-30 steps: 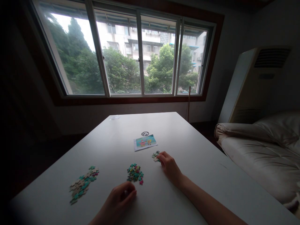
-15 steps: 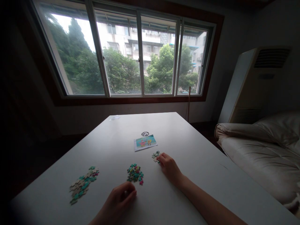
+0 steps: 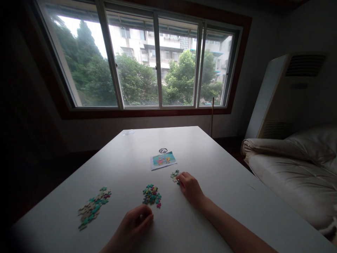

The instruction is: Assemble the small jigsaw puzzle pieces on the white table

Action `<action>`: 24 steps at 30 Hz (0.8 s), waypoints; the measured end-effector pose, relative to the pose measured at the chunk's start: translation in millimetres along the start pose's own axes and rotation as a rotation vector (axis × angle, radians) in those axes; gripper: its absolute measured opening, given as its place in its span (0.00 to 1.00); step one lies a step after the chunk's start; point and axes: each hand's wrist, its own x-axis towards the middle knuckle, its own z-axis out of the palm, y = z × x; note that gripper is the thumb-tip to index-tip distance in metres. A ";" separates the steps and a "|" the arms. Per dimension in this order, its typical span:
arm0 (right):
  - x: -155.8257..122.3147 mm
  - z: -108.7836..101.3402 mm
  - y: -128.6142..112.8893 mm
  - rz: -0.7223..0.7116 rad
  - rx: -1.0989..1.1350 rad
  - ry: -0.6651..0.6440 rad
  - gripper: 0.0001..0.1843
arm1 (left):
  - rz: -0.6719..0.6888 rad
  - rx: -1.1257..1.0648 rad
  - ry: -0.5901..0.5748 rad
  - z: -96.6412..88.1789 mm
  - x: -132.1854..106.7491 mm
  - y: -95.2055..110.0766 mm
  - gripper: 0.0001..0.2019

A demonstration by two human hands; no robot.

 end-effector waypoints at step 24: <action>0.0 2.0 -0.2 0.334 -0.310 0.116 0.02 | -0.004 -0.007 -0.007 -0.3 0.1 1.5 0.11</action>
